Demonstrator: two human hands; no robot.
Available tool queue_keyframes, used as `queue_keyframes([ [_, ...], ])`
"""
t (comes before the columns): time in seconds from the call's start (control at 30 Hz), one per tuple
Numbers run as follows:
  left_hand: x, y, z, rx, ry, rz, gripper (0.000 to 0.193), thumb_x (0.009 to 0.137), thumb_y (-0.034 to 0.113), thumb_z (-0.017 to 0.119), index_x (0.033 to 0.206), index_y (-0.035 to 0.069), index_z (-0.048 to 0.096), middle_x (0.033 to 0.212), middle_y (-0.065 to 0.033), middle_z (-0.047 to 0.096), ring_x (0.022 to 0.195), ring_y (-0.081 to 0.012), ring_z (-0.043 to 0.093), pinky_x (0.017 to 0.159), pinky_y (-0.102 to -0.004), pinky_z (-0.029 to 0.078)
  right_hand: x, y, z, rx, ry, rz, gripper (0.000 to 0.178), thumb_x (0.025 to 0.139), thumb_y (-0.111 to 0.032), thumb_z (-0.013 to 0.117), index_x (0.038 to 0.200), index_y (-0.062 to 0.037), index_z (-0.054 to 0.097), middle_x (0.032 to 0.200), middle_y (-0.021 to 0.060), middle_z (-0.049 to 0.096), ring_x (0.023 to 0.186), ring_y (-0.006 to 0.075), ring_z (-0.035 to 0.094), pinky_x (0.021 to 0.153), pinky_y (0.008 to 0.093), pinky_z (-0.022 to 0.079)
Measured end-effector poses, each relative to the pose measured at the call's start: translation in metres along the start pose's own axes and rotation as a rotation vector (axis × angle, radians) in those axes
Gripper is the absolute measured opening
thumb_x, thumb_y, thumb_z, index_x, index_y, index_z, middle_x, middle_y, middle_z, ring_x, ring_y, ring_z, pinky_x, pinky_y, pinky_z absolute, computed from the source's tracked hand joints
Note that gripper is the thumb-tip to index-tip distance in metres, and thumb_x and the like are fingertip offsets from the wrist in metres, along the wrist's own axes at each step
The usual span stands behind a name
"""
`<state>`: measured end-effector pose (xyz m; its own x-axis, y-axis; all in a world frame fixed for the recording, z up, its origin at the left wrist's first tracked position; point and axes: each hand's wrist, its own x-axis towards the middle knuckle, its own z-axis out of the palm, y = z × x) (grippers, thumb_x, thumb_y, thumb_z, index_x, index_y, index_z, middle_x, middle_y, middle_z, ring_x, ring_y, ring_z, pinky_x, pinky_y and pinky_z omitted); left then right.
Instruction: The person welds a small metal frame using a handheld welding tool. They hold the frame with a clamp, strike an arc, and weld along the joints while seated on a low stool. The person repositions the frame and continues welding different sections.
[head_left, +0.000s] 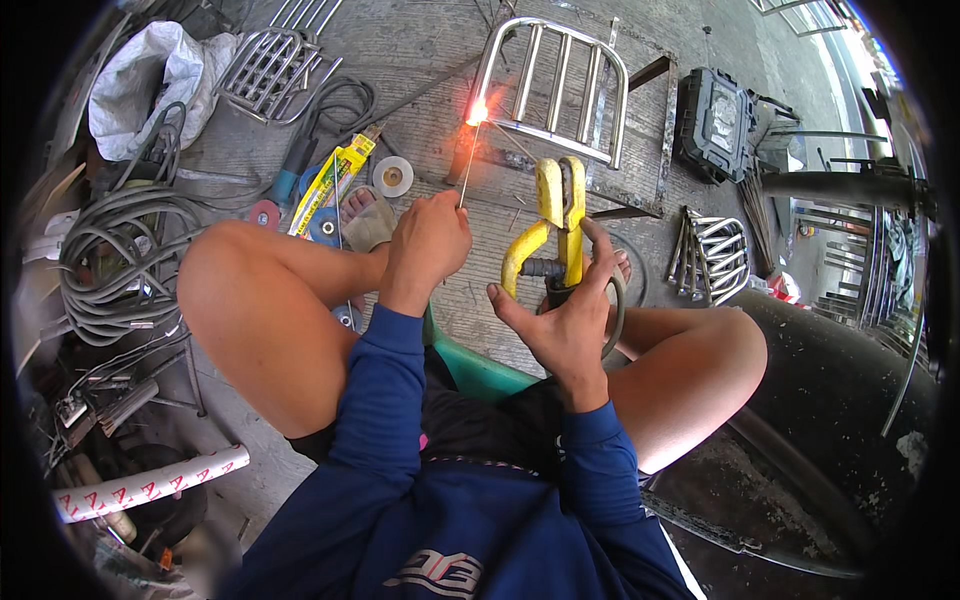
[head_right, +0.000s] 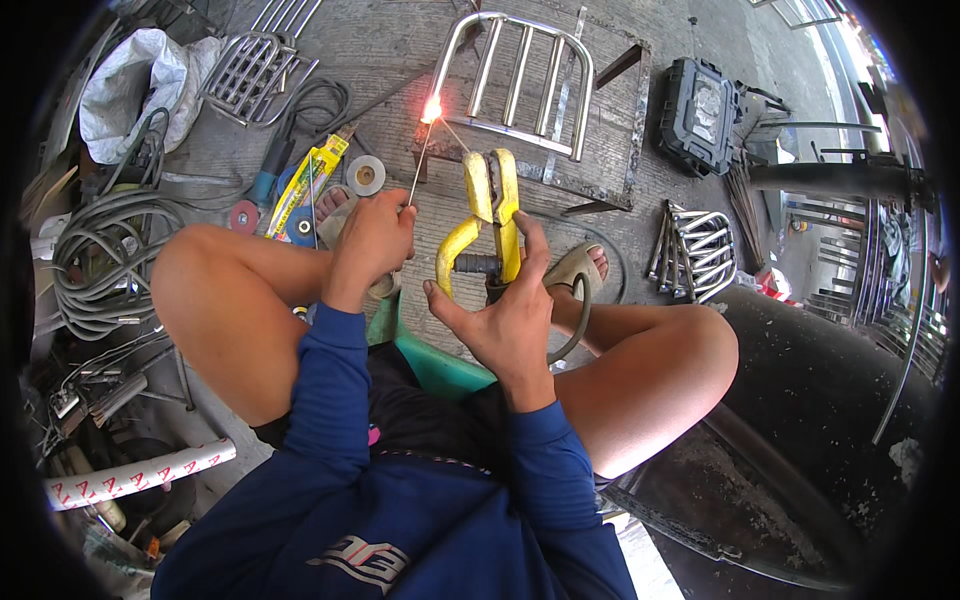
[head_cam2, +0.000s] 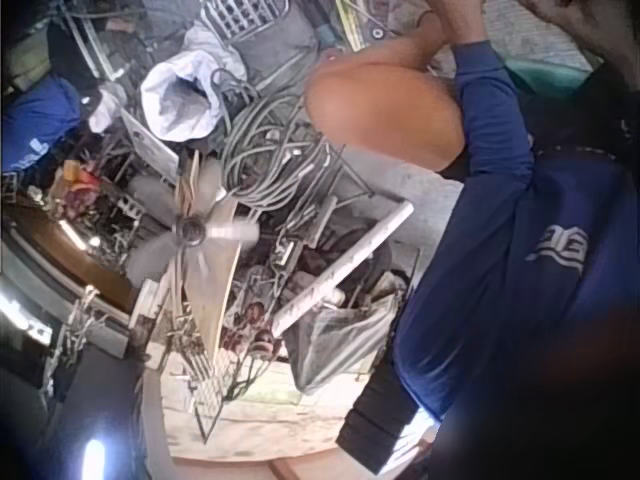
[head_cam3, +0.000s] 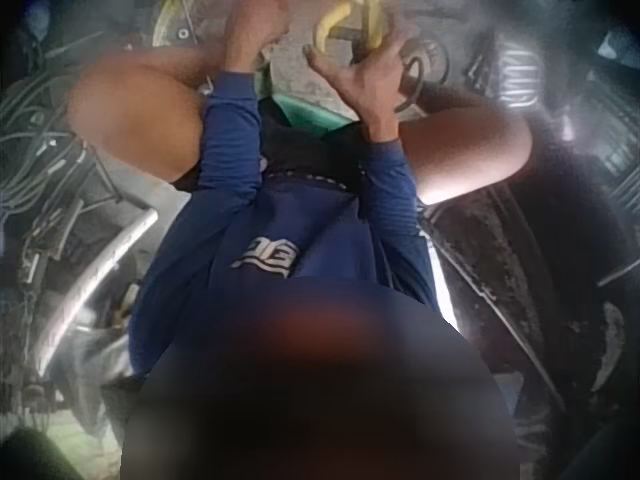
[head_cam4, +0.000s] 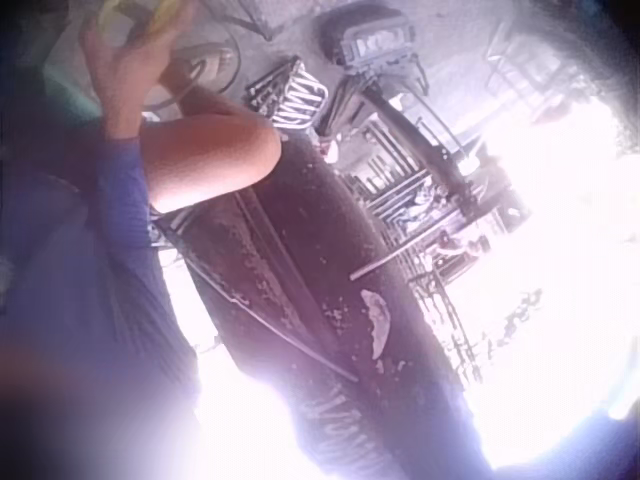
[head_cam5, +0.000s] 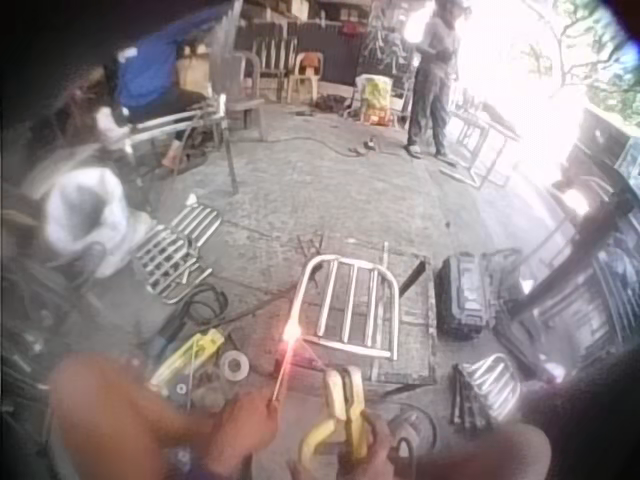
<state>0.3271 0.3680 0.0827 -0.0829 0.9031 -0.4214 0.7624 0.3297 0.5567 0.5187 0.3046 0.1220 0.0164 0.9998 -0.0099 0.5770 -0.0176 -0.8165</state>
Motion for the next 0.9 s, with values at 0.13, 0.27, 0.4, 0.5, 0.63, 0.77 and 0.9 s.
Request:
queue_keyframes([
  [0.13, 0.002, -0.006, 0.007, 0.033, 0.014, -0.006, 0.027, 0.104, 0.022, 0.061, 0.111, -0.002, 0.071, 0.088, -0.0245, 0.076, 0.09, -0.0406, 0.076, 0.086, -0.0514, 0.058, 0.001, 0.0, 0.0, -0.035, -0.004, -0.018, 0.116, 0.069, -0.029, 0.101, 0.156, -0.0046, 0.029, 0.096, 0.0116, 0.066, 0.062, 0.0145, 0.061, 0.057, 0.0299, 0.052],
  [0.27, 0.007, -0.026, 0.021, 0.235, 0.147, 0.281, 0.025, 0.093, 0.019, 0.072, 0.111, 0.001, 0.073, 0.115, -0.0234, 0.075, 0.109, -0.0353, 0.073, 0.093, -0.048, 0.058, 0.004, -0.001, 0.002, 0.016, 0.015, -0.097, 0.116, 0.07, -0.03, 0.101, 0.156, -0.0036, 0.028, 0.106, 0.0156, 0.068, 0.063, 0.0153, 0.063, 0.06, 0.0303, 0.055],
  [0.4, 0.01, -0.043, 0.029, 0.336, 0.078, 0.368, 0.038, 0.08, 0.016, 0.08, 0.114, 0.002, 0.071, 0.119, -0.0134, 0.07, 0.115, -0.0318, 0.069, 0.098, -0.0457, 0.057, 0.004, -0.001, 0.003, 0.042, -0.067, 0.067, 0.116, 0.072, -0.032, 0.101, 0.157, -0.0047, 0.027, 0.112, 0.0172, 0.069, 0.076, 0.015, 0.069, 0.064, 0.0271, 0.058],
  [0.5, 0.009, -0.039, 0.027, 0.324, 0.18, 0.478, 0.031, 0.086, 0.016, 0.075, 0.113, 0.002, 0.072, 0.115, -0.0152, 0.073, 0.11, -0.0324, 0.071, 0.095, -0.0463, 0.057, 0.003, 0.0, 0.003, 0.073, -0.018, -0.02, 0.116, 0.071, -0.033, 0.101, 0.156, -0.0045, 0.028, 0.111, 0.0165, 0.068, 0.067, 0.0149, 0.065, 0.059, 0.0281, 0.055],
  [0.63, 0.006, -0.022, 0.02, 0.0, 0.101, 0.107, 0.023, 0.099, 0.019, 0.065, 0.111, 0.0, 0.071, 0.095, -0.0196, 0.077, 0.097, -0.0355, 0.076, 0.089, -0.0491, 0.058, 0.002, 0.001, 0.001, -0.033, 0.002, -0.031, 0.116, 0.07, -0.035, 0.101, 0.156, -0.004, 0.029, 0.108, 0.0162, 0.066, 0.062, 0.0156, 0.061, 0.057, 0.0307, 0.054],
  [0.77, 0.007, -0.019, 0.017, 0.0, 0.06, 0.082, 0.026, 0.103, 0.022, 0.06, 0.108, -0.001, 0.071, 0.083, -0.0202, 0.076, 0.089, -0.0376, 0.077, 0.086, -0.0501, 0.058, 0.002, 0.0, 0.001, 0.004, -0.016, -0.001, 0.117, 0.07, -0.034, 0.101, 0.157, -0.0044, 0.029, 0.11, 0.0166, 0.065, 0.065, 0.0161, 0.062, 0.057, 0.0313, 0.054],
  [0.9, 0.006, -0.025, 0.018, 0.168, 0.42, 0.617, 0.025, 0.104, 0.022, 0.06, 0.107, -0.001, 0.071, 0.075, -0.0179, 0.075, 0.083, -0.0363, 0.077, 0.084, -0.0492, 0.058, 0.004, 0.001, 0.004, 0.105, -0.003, -0.057, 0.117, 0.07, -0.03, 0.1, 0.157, -0.0052, 0.026, 0.108, 0.0156, 0.065, 0.067, 0.0156, 0.063, 0.058, 0.0312, 0.054],
])
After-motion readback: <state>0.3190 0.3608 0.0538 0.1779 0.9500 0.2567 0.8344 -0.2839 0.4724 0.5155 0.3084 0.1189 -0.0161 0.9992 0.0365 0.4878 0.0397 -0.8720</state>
